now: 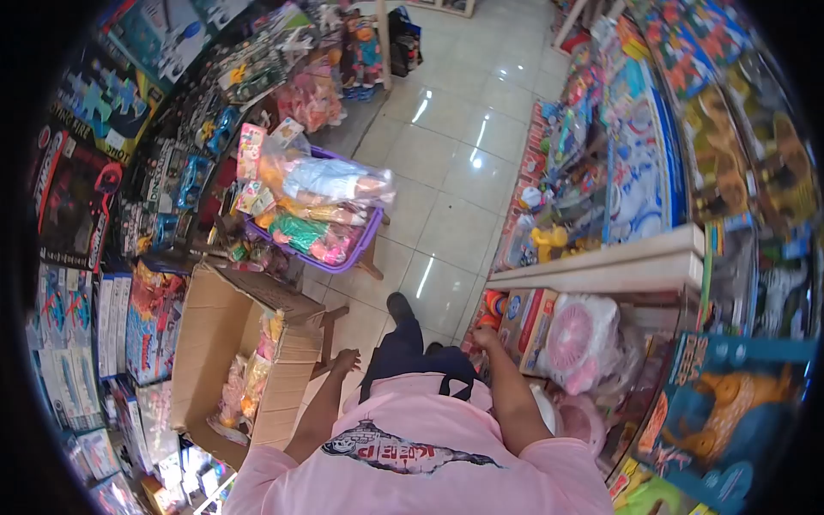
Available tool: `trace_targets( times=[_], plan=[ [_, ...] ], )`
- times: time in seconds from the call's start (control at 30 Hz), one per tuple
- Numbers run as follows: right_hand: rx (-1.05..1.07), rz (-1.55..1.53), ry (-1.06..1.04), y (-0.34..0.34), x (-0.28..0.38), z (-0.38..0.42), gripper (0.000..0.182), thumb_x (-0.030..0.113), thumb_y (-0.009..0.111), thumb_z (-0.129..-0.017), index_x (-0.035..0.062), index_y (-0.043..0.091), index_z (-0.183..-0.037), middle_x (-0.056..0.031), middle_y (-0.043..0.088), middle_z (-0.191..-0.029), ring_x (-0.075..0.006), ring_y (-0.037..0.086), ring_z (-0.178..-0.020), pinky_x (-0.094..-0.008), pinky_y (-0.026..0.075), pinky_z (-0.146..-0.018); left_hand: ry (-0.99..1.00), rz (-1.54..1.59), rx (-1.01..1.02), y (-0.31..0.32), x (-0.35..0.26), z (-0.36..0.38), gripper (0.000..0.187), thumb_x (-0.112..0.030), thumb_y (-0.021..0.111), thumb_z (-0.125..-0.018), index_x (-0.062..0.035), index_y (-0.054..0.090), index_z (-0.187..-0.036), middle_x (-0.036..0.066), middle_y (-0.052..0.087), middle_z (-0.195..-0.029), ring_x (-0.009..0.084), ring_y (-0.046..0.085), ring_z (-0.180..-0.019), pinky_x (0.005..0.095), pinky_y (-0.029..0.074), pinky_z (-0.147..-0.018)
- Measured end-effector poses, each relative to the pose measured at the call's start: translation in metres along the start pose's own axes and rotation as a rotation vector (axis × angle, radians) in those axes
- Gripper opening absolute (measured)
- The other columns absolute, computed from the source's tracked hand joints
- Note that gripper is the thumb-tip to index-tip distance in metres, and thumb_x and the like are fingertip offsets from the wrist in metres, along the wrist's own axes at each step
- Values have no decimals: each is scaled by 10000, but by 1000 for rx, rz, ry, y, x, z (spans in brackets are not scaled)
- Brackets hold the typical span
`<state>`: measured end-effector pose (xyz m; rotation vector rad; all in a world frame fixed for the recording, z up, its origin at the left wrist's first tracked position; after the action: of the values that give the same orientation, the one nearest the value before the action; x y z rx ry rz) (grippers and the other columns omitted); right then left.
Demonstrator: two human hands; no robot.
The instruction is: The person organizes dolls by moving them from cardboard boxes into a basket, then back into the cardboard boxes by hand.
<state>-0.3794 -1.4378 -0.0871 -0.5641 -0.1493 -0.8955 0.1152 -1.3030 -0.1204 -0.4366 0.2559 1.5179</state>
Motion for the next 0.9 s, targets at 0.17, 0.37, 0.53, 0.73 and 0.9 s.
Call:
trace_targets(
  times=[0.17, 0.37, 0.53, 0.73, 0.9],
  plan=[
    [-29, 16, -11, 38, -78, 26, 364, 313, 660, -890, 48, 720, -1133, -134, 747, -894, -274, 739, -766, -453, 580, -681, -82, -108, 69, 12, 50, 33, 424, -388, 548, -1001, 9, 644, -1113, 178, 722, -813, 261, 680, -540, 335, 477, -451],
    [-212, 396, -344, 87, -115, 77, 285, 262, 652, -820, 54, 761, -983, -220, 740, -997, -340, 725, -950, -437, 584, -783, 58, -143, 61, 21, 100, 120, 403, -395, 582, -1018, -5, 636, -1105, 160, 716, -801, 228, 678, -545, 327, 517, -483],
    [279, 251, 130, 112, -120, 115, 435, 275, 639, -849, -31, 695, -1153, -245, 725, -1063, -372, 748, -858, -432, 605, -786, 24, -79, -63, -16, 177, 182, 454, -428, 597, -996, 12, 648, -1096, 154, 736, -858, 232, 706, -601, 319, 530, -527],
    [-115, 636, -234, 122, -98, 78, 366, 314, 668, -843, -20, 758, -963, -201, 753, -907, -322, 748, -882, -410, 584, -835, -173, 53, -142, -72, 292, 229, 449, -428, 591, -997, -6, 636, -1145, 157, 742, -924, 248, 718, -612, 327, 508, -522],
    [-75, 529, -286, 166, -75, 58, 367, 310, 665, -842, -10, 754, -999, -207, 749, -912, -325, 740, -878, -423, 573, -833, -238, 153, -140, -122, 379, 241, 434, -463, 555, -1007, -69, 622, -1176, 125, 740, -971, 248, 724, -711, 364, 515, -598]
  ],
)
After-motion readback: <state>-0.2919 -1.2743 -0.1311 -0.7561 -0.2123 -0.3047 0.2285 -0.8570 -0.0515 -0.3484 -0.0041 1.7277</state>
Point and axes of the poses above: each hand's wrist, its own z-axis away from the middle knuckle, its own y-axis out of the palm, x = y × z, the point moved 7 cm from there along -z, towards the middle knuckle
